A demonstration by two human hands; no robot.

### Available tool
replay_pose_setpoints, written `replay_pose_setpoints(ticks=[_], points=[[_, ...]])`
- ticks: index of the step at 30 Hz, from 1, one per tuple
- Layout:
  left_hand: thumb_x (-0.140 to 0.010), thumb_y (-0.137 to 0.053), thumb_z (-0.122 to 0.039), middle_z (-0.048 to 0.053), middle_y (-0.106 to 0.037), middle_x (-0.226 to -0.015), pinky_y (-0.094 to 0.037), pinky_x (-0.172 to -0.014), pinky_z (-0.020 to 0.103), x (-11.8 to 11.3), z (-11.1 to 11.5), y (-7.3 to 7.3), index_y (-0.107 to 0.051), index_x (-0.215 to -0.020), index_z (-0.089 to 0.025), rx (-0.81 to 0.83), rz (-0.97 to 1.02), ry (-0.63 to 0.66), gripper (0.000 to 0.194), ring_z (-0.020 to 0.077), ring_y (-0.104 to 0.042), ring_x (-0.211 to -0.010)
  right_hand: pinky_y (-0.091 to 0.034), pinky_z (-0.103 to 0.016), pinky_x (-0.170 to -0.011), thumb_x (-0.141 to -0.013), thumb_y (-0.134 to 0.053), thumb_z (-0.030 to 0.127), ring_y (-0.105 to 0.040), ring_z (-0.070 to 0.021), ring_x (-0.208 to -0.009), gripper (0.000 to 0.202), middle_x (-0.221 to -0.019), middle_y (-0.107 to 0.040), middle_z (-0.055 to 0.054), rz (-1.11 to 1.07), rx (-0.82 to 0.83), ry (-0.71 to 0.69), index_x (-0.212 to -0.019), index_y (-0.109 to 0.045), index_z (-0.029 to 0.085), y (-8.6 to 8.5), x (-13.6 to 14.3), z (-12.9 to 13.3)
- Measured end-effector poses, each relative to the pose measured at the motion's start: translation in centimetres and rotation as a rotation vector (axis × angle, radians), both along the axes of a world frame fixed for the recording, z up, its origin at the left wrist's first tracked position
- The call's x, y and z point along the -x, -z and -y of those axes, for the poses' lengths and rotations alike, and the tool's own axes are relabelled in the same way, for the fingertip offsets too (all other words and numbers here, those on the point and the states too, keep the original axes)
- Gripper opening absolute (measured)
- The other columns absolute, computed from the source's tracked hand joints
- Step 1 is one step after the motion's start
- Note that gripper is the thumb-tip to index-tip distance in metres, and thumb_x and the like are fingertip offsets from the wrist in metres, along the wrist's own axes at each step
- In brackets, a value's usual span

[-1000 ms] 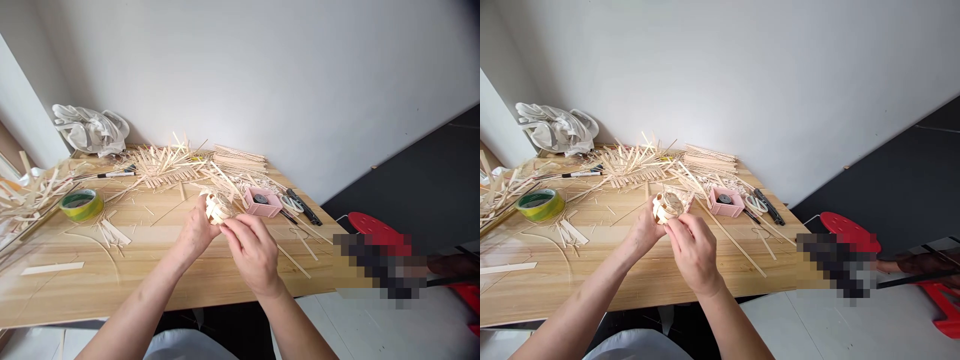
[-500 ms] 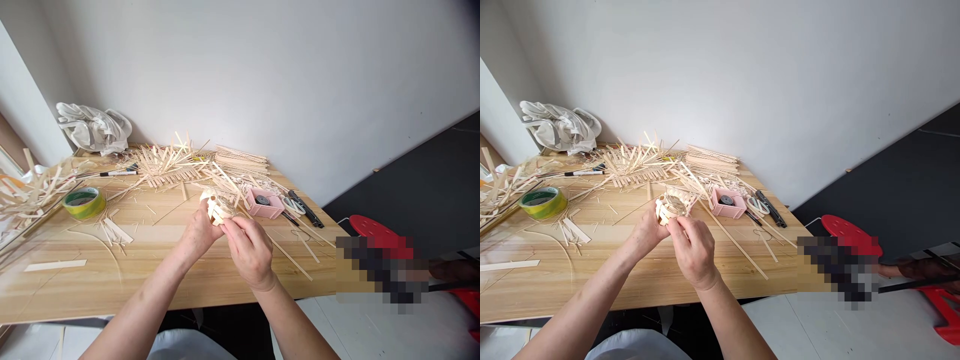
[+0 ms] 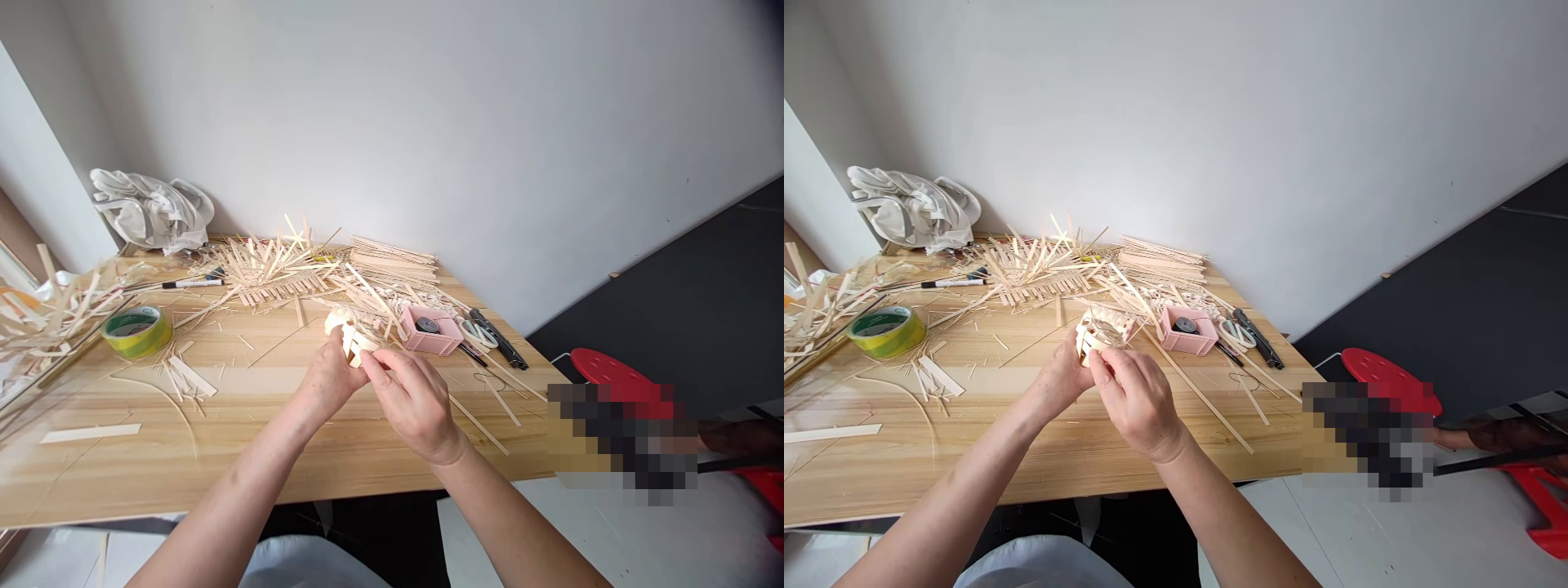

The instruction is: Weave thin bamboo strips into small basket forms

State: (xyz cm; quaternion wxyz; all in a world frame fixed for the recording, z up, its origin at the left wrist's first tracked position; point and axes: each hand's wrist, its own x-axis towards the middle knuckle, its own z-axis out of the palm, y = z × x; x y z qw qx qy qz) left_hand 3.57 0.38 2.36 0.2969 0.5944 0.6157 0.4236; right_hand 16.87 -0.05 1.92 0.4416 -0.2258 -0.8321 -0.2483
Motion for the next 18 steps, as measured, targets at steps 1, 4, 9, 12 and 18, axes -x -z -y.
replay_pose_setpoints(ticks=[1,4,9,12,18], points=[[-0.061,-0.064,-0.024,0.005,-0.067,-0.076,-0.047,-0.061,0.029,0.0,0.0,0.0,-0.049,-0.104,-0.016,0.019,-0.022,0.003,0.046,0.0203,-0.063,-0.070,-0.052,-0.029,-0.069,-0.083,-0.051,0.007,-0.063,-0.0180,-0.079,0.026,-0.085,-0.068,-0.009,0.017,0.001,-0.003,-0.105,-0.062,0.015,-0.2,-0.1,0.0],[-0.063,-0.063,-0.023,0.010,-0.068,-0.089,-0.047,-0.069,0.033,0.1,0.0,0.0,-0.047,-0.108,-0.015,0.073,-0.088,0.014,0.048,0.0235,-0.063,-0.081,-0.052,-0.029,-0.069,-0.084,-0.049,0.006,-0.063,-0.0179,-0.078,0.024,-0.084,-0.067,-0.009,0.084,0.001,-0.013,-0.103,-0.063,0.013,-0.6,-0.3,0.0],[-0.067,-0.060,-0.022,0.014,-0.067,-0.094,-0.047,-0.075,0.036,0.2,-0.1,0.0,-0.046,-0.112,-0.013,0.077,-0.137,0.054,0.048,0.0260,-0.063,-0.086,-0.052,-0.028,-0.067,-0.083,-0.049,0.005,-0.062,-0.0172,-0.077,0.021,-0.083,-0.067,-0.009,0.110,-0.014,-0.008,-0.097,-0.064,0.012,-0.6,-0.3,0.1],[-0.070,-0.056,-0.022,0.013,-0.067,-0.096,-0.047,-0.075,0.034,-0.1,0.1,-0.1,-0.047,-0.111,-0.013,0.055,-0.152,0.108,0.042,0.0252,-0.063,-0.087,-0.051,-0.028,-0.067,-0.084,-0.049,0.006,-0.061,-0.0167,-0.076,0.020,-0.080,-0.066,-0.008,0.036,0.010,0.010,-0.096,-0.063,0.013,-0.2,0.3,0.1],[-0.072,-0.054,-0.021,0.014,-0.066,-0.094,-0.048,-0.072,0.033,-0.4,0.1,0.4,-0.050,-0.110,-0.011,0.018,-0.171,0.110,0.040,0.0254,-0.063,-0.087,-0.049,-0.029,-0.066,-0.081,-0.052,0.004,-0.058,-0.0167,-0.073,0.020,-0.078,-0.063,-0.006,-0.055,0.027,0.011,-0.095,-0.061,0.015,-0.2,1.2,0.3]])
